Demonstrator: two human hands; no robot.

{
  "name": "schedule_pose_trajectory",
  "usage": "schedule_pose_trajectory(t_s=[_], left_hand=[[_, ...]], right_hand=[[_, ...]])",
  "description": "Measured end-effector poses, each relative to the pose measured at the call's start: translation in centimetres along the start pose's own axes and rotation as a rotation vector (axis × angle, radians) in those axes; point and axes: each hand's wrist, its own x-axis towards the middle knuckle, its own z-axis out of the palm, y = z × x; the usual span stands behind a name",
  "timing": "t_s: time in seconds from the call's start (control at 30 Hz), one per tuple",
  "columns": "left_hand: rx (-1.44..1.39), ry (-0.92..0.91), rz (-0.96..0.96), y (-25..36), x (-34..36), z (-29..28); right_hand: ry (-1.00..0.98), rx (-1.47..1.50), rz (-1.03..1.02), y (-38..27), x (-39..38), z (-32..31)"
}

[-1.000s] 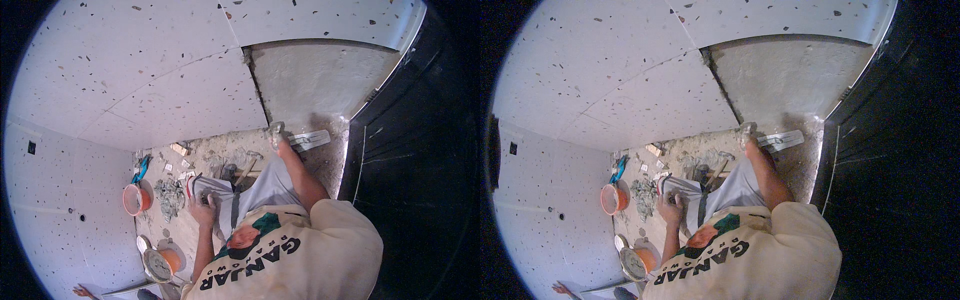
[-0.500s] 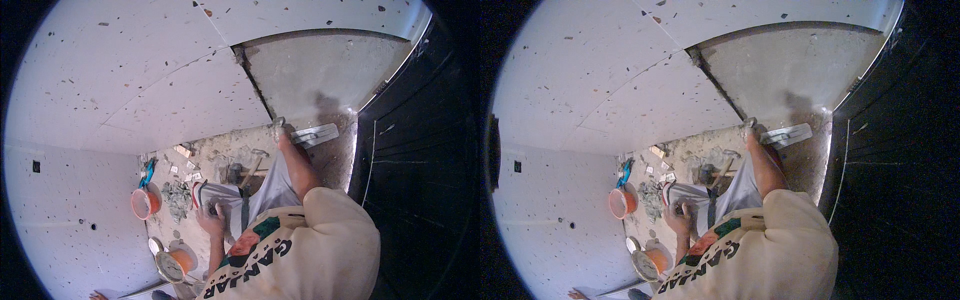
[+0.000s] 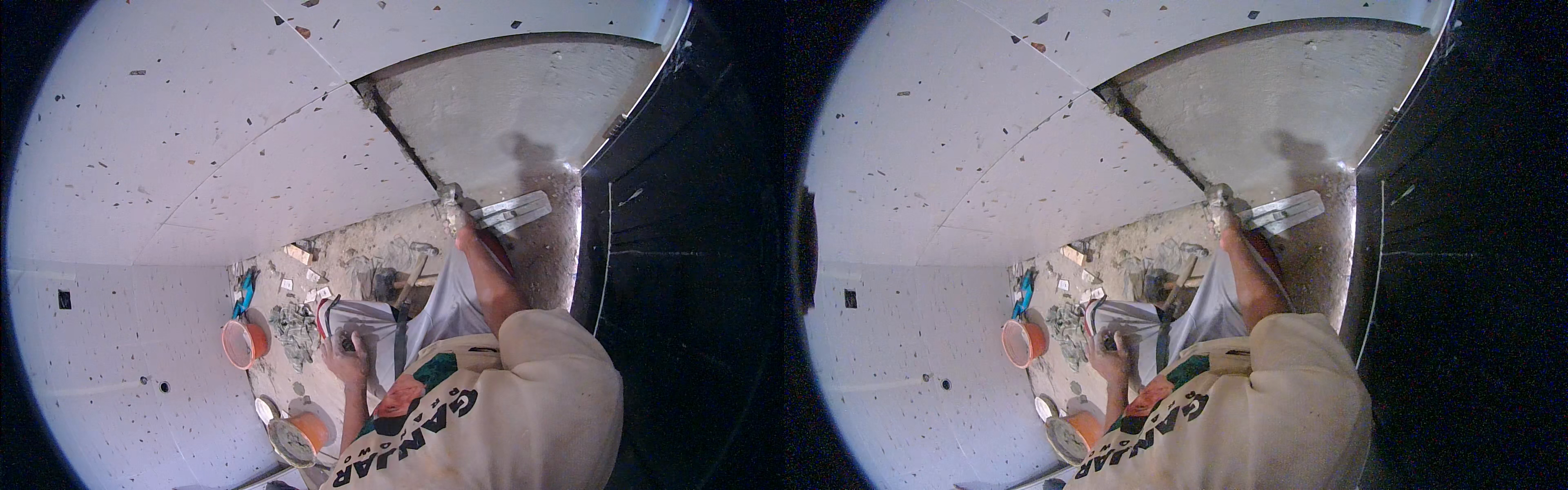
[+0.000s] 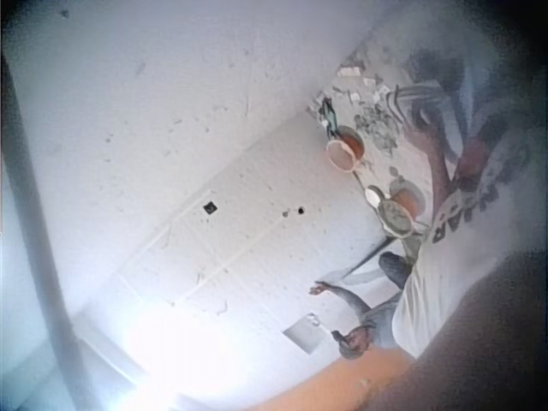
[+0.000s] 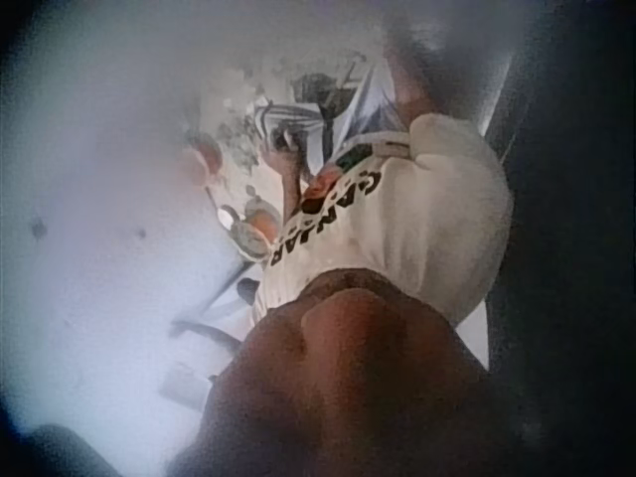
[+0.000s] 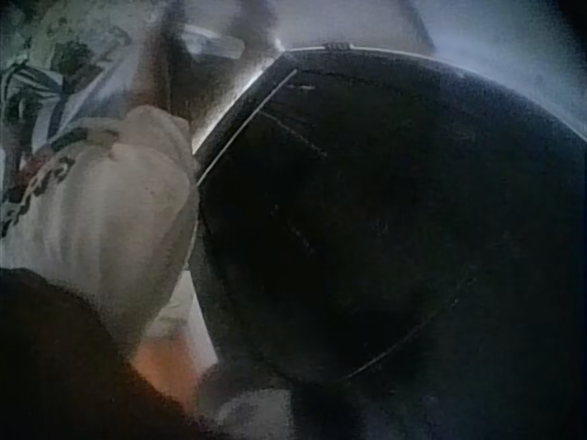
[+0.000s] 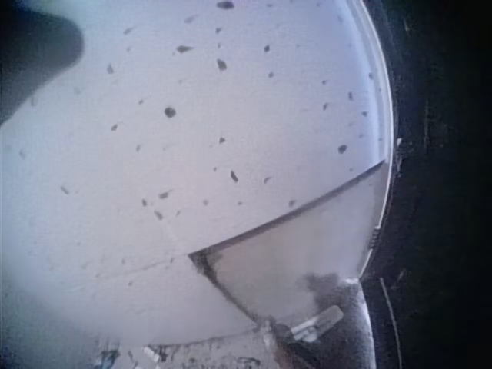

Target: The person applies adhesive to a wall using a trowel, measures the wall with a metal ruler, and marks a large white tile with a pencil and tape measure. They then walk to an outdoor area and pick up a long white trim piece.

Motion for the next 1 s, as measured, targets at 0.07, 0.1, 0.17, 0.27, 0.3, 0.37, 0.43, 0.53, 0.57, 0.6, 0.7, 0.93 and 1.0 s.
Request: schedule_pose_trajectory(t_s=[0.07, 0.1, 0.17, 0.27, 0.3, 0.37, 0.43, 0.53, 0.57, 0.6, 0.7, 0.93, 1.0], left_hand=[[-0.004, -0.018, 0.009, 0.4, 0.2, -0.1], [-0.002, -0.013, 0.019, 0.5, 0.3, 0.0], [0.001, 0.005, 0.039, 0.6, 0.6, 0.4], [0.008, 0.007, 0.061, 0.4, 0.9, 0.8], [-0.006, 0.003, 0.051, 0.4, 0.9, 0.8], [-0.026, 0.009, 0.024, 0.3, 0.9, 0.5], [-0.041, 0.004, 0.04, 0.5, 1.3, 0.5], [-0.059, -0.02, 0.02, 0.9, 2.1, 1.1], [-0.062, -0.03, 0.001, 0.9, 2.2, 1.3], [-0.065, -0.04, -0.003, 1.0, 2.4, 1.5], [-0.073, -0.061, -0.016, 0.8, 2.7, 1.8], [-0.038, -0.036, 0.031, 0.8, 3.2, 2.0], [-0.06, -0.042, 0.025, 0.8, 3.3, 2.0]], right_hand=[[-0.034, -0.014, -0.012, -0.3, -0.5, 0.0], [-0.05, -0.021, -0.019, -0.5, -0.8, 0.0], [-0.083, -0.028, -0.031, -1.0, -1.3, -0.2], [-0.107, -0.027, -0.042, -1.7, -2.7, 0.3], [-0.106, -0.019, -0.049, -1.8, -3.4, 1.0], [-0.111, -0.008, -0.023, -2.6, -5.2, 3.1], [-0.098, 0.005, 0.026, -3.5, -6.1, 4.0], [-0.074, -0.041, -0.018, -4.3, -6.2, 4.8], [-0.075, -0.017, -0.006, -4.5, -6.4, 5.2], [-0.077, 0.007, 0.006, -4.7, -6.7, 5.5], [-0.066, 0.014, -0.005, -5.4, -8.4, 7.1], [-0.093, 0.092, -0.066, -8.5, -13.7, 12.0], [-0.096, 0.09, -0.084, -8.8, -14.8, 12.9]])
